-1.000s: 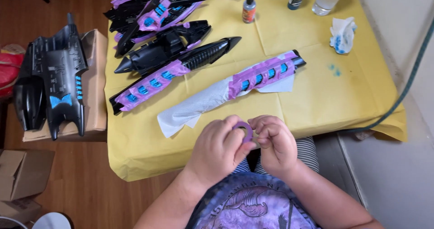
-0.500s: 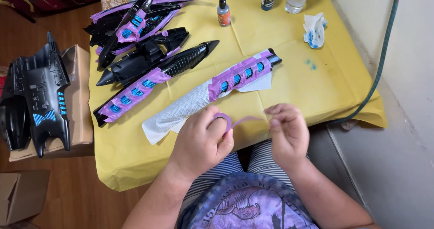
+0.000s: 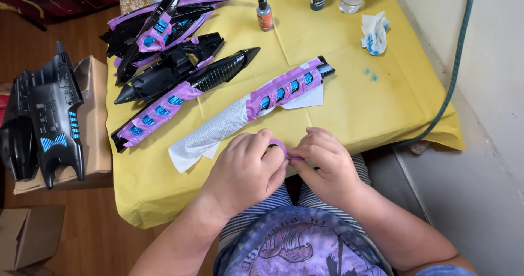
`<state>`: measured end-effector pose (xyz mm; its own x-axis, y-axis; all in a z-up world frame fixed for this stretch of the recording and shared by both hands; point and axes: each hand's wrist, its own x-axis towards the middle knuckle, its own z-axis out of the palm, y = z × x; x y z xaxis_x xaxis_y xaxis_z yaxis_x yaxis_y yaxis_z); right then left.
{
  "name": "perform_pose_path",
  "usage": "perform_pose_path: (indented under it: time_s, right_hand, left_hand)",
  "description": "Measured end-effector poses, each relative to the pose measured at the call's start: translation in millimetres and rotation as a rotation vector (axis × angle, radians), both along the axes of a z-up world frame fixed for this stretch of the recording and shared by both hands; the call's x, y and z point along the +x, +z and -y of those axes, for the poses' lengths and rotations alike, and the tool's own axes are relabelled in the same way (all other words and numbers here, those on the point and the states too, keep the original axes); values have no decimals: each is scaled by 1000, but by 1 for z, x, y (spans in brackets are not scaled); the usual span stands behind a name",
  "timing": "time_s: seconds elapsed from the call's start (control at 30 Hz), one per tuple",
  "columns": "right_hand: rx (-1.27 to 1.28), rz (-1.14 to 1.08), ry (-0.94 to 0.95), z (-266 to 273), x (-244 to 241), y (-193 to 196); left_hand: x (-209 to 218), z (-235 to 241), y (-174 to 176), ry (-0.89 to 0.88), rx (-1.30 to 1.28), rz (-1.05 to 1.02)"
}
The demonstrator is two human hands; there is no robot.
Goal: The person uses an airbrush to paint a small part and then removes masking tape and protective paper from a larger painted model component.
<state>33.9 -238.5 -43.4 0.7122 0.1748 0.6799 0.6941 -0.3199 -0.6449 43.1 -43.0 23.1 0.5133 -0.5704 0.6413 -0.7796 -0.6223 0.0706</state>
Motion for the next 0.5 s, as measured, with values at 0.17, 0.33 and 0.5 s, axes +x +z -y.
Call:
perform_pose_path:
  time_s: [0.17, 0.33, 0.5]
  right_hand:
    - [-29, -33, -27, 1, -8, 4]
    - [-83, 94, 15, 5, -8, 11]
    - [-347, 414, 214, 13, -9, 42]
  left_hand:
    - [-1, 0, -5, 56, -20, -7]
    - [-5, 8, -21, 2, -192, -177]
    - [-19, 8, -12, -171, -577, -804]
